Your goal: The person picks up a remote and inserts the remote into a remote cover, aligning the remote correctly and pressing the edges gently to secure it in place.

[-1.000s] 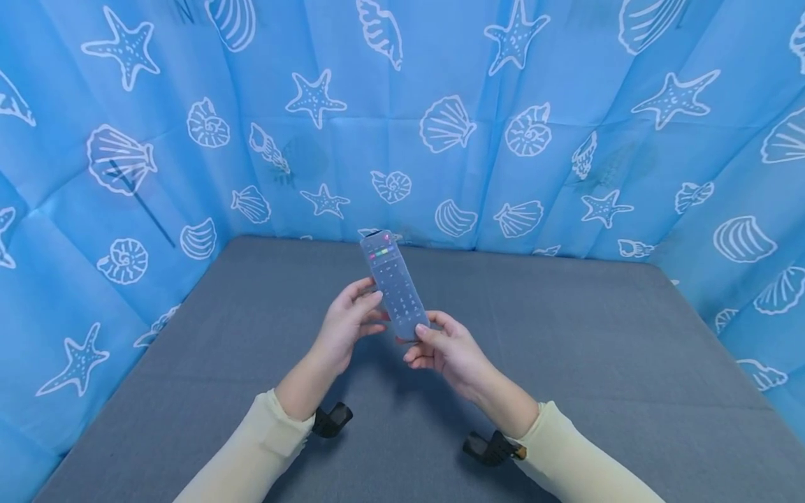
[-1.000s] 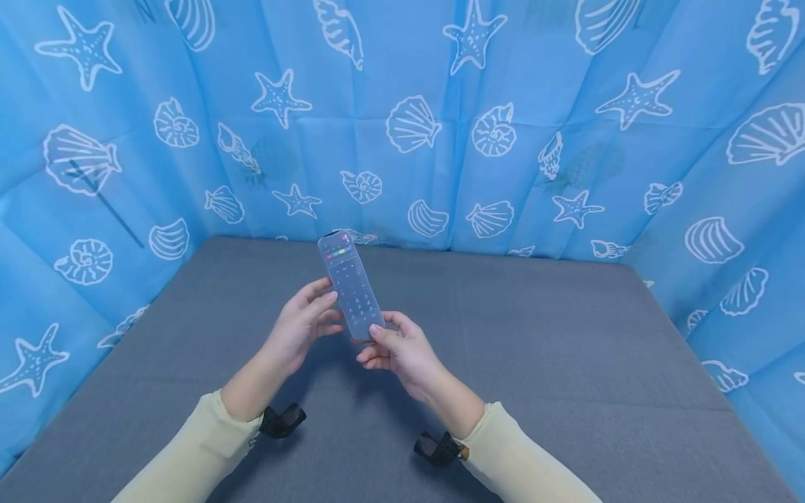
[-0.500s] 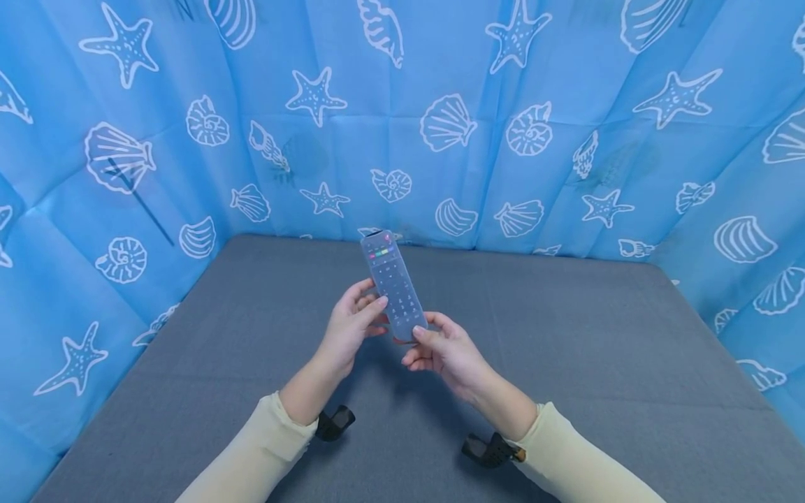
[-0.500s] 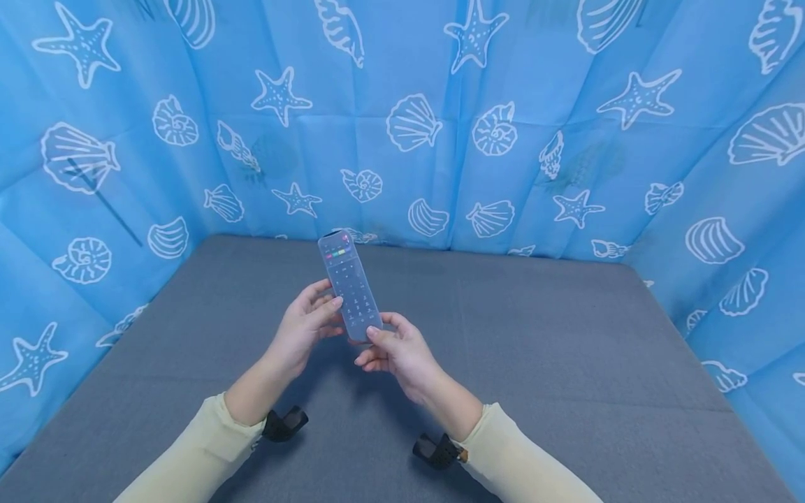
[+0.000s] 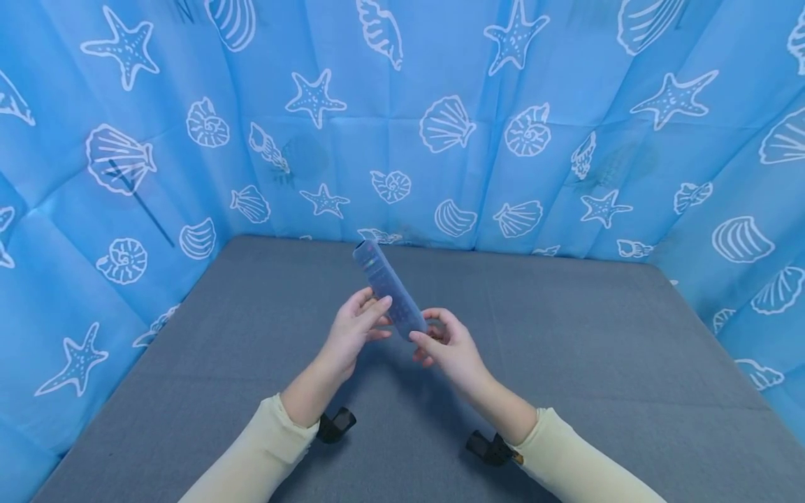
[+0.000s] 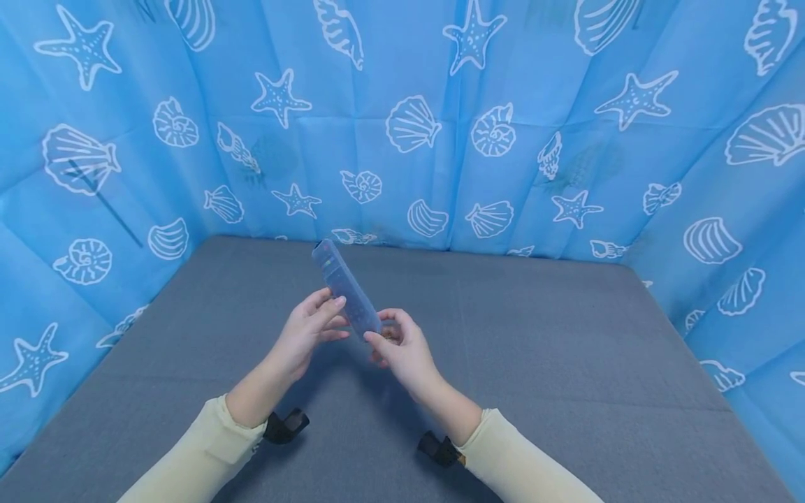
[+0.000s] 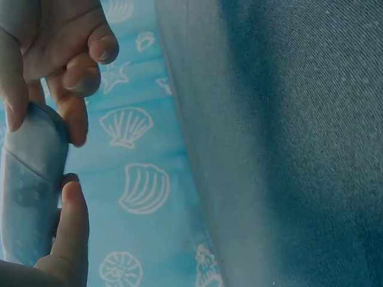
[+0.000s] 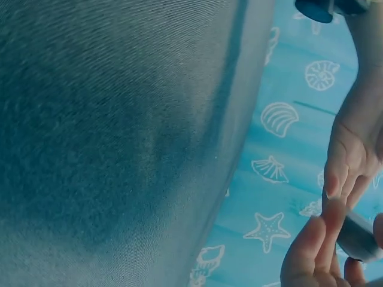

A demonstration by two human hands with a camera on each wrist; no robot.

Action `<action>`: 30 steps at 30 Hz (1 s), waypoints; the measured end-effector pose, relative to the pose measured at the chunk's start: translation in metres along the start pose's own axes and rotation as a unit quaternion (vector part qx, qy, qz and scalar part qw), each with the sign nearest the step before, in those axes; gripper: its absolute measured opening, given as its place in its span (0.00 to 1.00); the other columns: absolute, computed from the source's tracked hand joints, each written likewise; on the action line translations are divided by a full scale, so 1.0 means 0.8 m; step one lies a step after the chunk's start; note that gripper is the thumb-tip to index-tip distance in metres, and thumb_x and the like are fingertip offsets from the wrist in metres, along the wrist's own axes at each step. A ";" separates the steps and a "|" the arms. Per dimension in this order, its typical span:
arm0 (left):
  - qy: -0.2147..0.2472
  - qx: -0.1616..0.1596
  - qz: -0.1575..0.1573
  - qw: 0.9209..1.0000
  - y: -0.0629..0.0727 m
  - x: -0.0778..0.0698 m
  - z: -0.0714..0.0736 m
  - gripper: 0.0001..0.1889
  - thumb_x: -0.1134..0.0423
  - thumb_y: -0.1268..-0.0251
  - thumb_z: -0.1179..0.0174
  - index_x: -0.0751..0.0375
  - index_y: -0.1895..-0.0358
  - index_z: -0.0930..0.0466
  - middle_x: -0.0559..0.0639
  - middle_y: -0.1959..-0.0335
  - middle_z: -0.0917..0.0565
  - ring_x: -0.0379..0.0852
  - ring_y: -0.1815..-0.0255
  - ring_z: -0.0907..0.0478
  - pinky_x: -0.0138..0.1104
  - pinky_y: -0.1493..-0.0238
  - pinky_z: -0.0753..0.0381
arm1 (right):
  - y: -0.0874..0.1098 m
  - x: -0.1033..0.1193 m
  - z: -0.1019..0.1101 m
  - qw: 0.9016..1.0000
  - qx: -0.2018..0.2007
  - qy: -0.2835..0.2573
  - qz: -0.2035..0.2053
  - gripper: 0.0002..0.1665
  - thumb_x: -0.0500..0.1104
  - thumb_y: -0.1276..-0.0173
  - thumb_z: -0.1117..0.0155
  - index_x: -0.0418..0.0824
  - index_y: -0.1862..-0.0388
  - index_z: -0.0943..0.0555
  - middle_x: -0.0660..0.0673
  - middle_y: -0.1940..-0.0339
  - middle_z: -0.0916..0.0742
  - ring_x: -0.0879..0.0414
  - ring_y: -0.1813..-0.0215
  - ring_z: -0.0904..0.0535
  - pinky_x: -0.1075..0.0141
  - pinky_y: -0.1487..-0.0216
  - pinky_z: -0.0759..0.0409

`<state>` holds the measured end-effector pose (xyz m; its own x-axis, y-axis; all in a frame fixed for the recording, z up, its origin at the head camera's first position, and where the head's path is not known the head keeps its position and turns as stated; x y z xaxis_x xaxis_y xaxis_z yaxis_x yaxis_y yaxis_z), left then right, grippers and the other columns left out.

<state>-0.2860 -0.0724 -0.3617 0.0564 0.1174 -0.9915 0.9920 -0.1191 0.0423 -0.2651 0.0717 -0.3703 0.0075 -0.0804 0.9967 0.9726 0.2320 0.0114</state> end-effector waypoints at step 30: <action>0.142 0.005 0.056 0.988 0.002 0.025 -0.024 0.36 0.42 0.21 0.68 0.65 0.24 0.57 0.63 0.29 0.40 0.56 0.30 0.41 0.48 0.30 0.46 | -0.005 0.064 -0.015 0.935 -0.067 0.270 0.218 0.09 0.32 0.34 0.36 0.33 0.56 0.16 0.47 0.70 0.20 0.56 0.73 0.29 0.67 0.73 0.28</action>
Point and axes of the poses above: each hand's wrist, its own y-axis away from the middle knuckle, its own z-axis out of the back of the hand, x = y × z, the point moved 10 cm from there along -y, towards the middle knuckle
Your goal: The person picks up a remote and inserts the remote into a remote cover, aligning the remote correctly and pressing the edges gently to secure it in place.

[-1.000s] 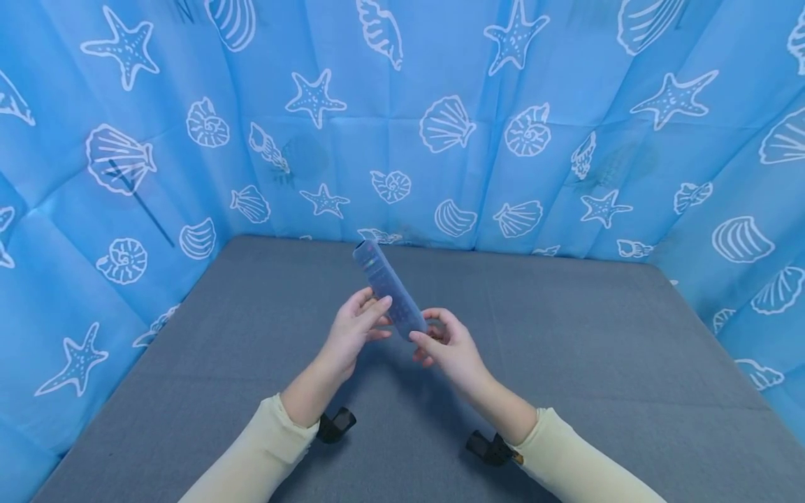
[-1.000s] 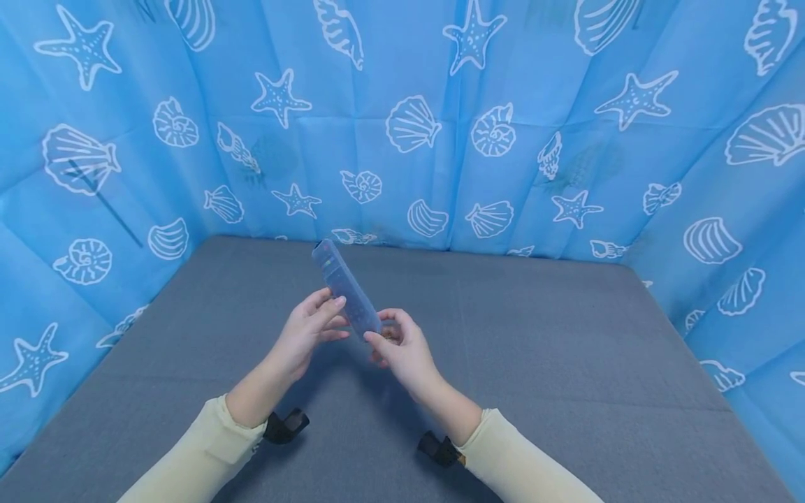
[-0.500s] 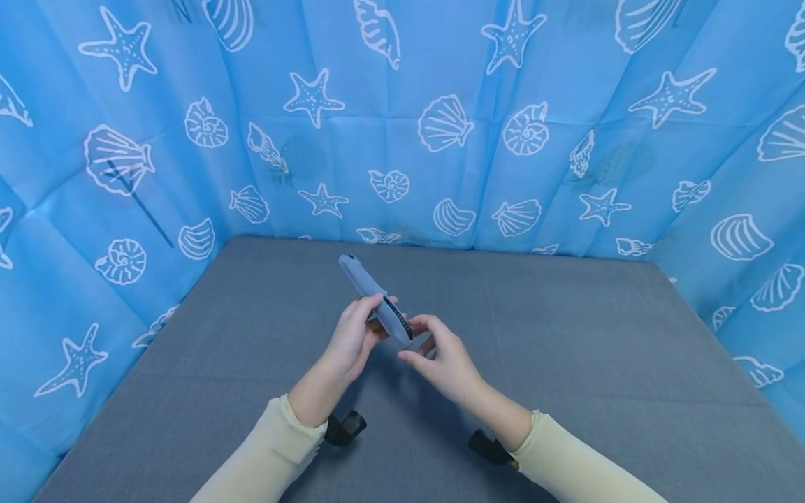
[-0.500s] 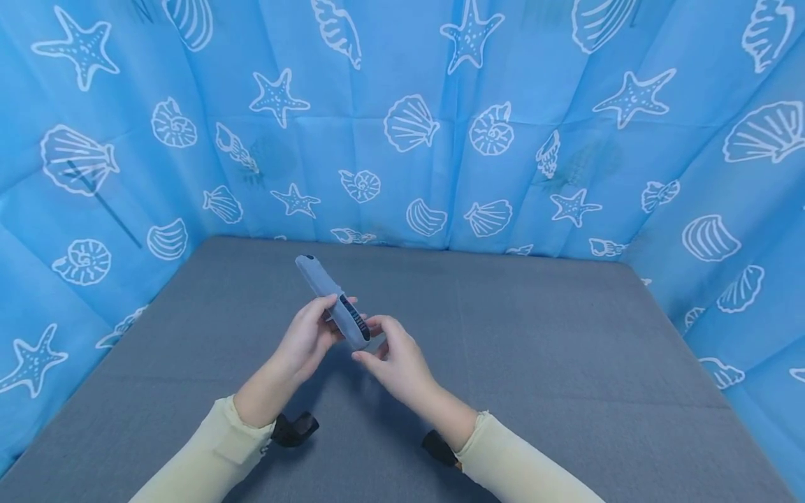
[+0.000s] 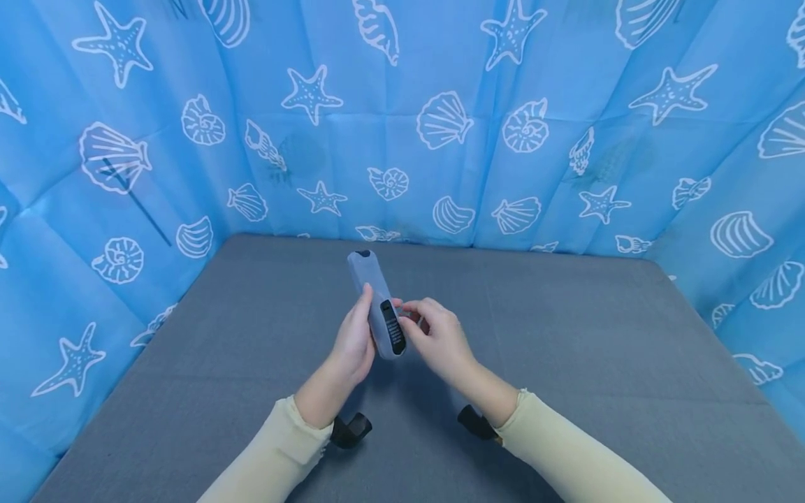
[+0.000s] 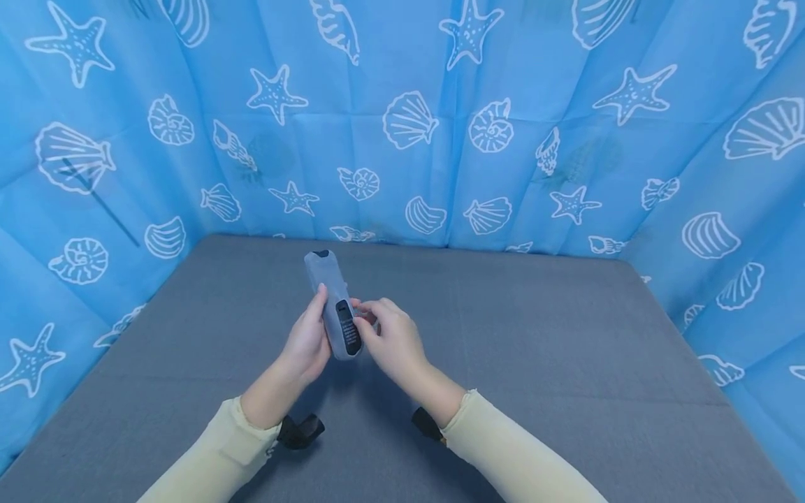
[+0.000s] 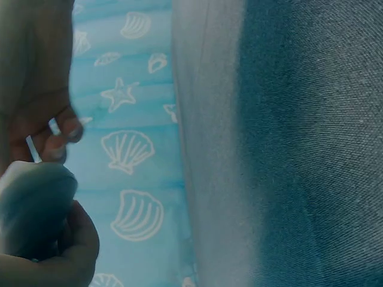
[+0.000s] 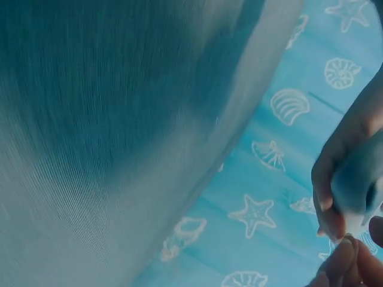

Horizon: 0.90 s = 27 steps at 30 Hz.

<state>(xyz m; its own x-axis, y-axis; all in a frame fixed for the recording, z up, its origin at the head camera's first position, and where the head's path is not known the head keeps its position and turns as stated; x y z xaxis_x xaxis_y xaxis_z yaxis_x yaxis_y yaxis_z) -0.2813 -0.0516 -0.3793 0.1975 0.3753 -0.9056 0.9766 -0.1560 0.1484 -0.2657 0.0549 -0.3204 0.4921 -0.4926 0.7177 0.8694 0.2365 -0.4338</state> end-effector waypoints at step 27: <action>-0.042 -0.003 -0.064 0.997 0.014 -0.001 -0.009 0.34 0.41 0.22 0.66 0.67 0.29 0.45 0.53 0.53 0.31 0.44 0.56 0.33 0.35 0.50 0.35 | 0.002 0.044 -0.017 0.954 -0.052 0.120 0.270 0.12 0.28 0.42 0.44 0.41 0.78 0.32 0.50 0.79 0.31 0.59 0.77 0.40 0.69 0.76 0.39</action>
Point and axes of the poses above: each hand's wrist, its own y-axis away from the middle knuckle, its own z-axis out of the back of the hand, x = y × z, the point moved 10 cm from there along -y, towards the middle knuckle
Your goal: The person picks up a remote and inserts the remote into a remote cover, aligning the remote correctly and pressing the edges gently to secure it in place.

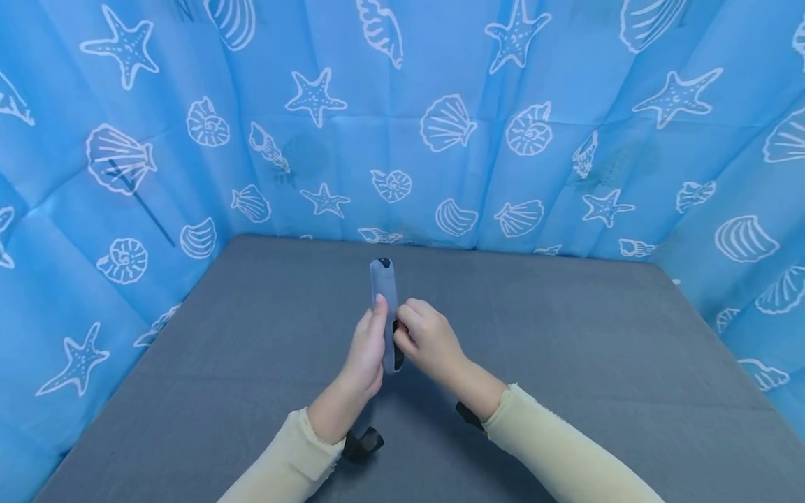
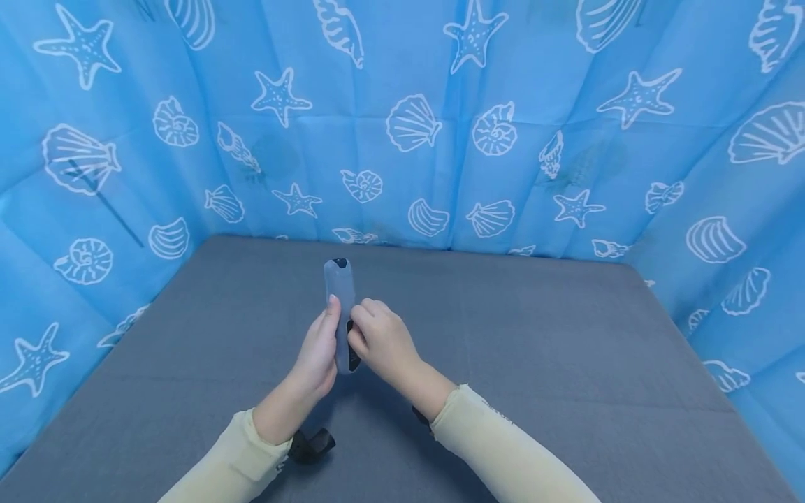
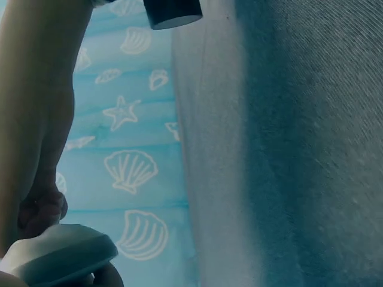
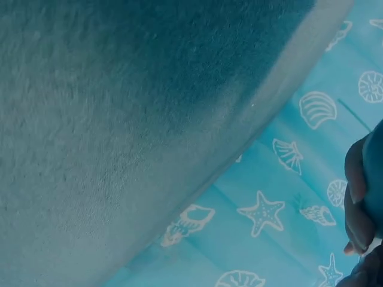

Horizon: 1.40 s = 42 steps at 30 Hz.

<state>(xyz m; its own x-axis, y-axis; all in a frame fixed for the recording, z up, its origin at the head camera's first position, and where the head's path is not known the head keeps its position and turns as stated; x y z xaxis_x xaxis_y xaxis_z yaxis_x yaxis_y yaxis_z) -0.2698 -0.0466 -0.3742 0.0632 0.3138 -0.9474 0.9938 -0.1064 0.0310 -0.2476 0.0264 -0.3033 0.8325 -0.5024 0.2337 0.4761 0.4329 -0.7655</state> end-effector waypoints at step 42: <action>-0.092 -0.078 -0.034 0.992 -0.017 -0.015 0.018 0.18 0.49 0.25 0.49 0.63 0.56 0.36 0.51 0.71 0.36 0.45 0.72 0.38 0.37 0.67 0.37 | 0.055 -0.038 -0.050 0.807 0.134 -0.424 -0.388 0.11 0.31 0.24 0.51 0.32 0.70 0.33 0.47 0.81 0.25 0.58 0.79 0.26 0.66 0.70 0.24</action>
Point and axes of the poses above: each hand's wrist, its own y-axis away from the middle knuckle, its own z-axis out of the back of the hand, x = y × z, the point moved 10 cm from there along -y, towards the middle knuckle
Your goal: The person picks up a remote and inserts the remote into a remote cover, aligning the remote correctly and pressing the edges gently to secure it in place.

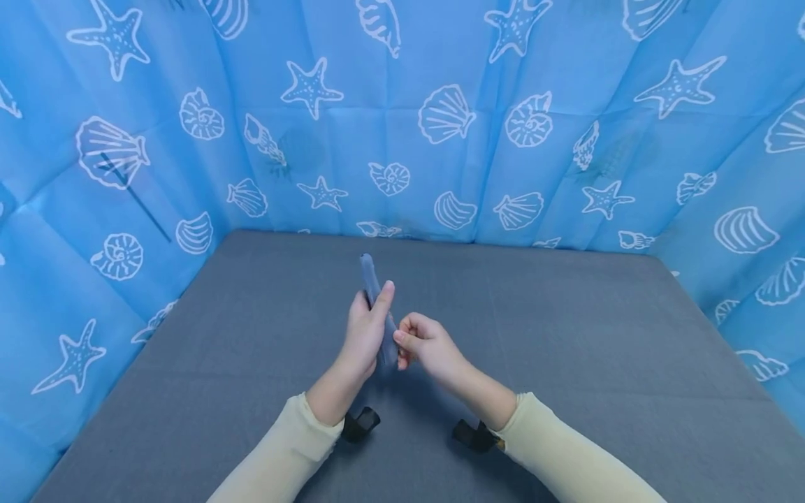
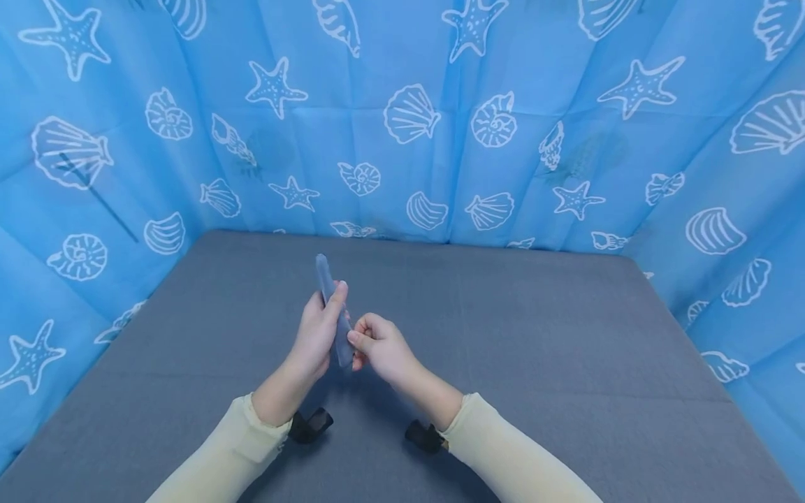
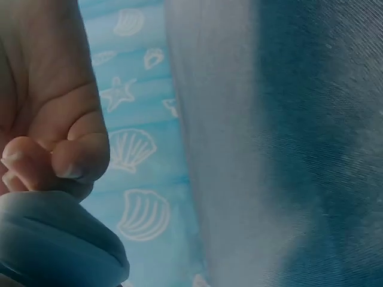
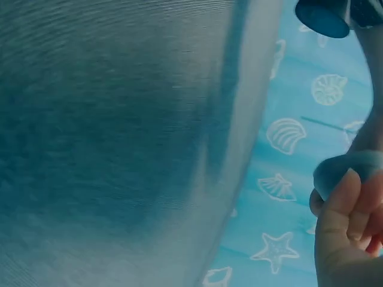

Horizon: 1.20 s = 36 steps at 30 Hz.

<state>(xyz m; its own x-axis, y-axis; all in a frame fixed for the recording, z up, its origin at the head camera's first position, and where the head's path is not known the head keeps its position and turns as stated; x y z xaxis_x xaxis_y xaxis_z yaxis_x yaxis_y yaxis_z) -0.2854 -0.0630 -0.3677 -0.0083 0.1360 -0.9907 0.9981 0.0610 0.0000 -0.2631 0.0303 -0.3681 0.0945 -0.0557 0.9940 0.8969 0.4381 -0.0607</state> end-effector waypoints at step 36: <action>0.029 0.050 0.036 0.998 -0.009 0.012 0.005 0.32 0.36 0.26 0.64 0.60 0.36 0.37 0.51 0.65 0.29 0.43 0.67 0.30 0.36 0.60 0.31 | 0.013 0.013 -0.008 0.992 0.016 -0.115 -0.046 0.08 0.32 0.26 0.46 0.35 0.69 0.28 0.46 0.77 0.20 0.60 0.74 0.22 0.68 0.70 0.19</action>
<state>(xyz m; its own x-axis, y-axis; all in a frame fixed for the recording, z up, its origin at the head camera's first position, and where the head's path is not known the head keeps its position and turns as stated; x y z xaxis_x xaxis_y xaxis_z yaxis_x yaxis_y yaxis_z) -0.2923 -0.0662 -0.3780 0.0628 0.1941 -0.9790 0.9973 -0.0500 0.0541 -0.2504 0.0286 -0.3588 -0.0918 0.1070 0.9900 0.8828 0.4687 0.0312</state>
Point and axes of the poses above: each hand's wrist, its own y-axis away from the middle knuckle, its own z-axis out of the back of the hand, x = y × z, the point moved 10 cm from there along -y, towards the middle knuckle
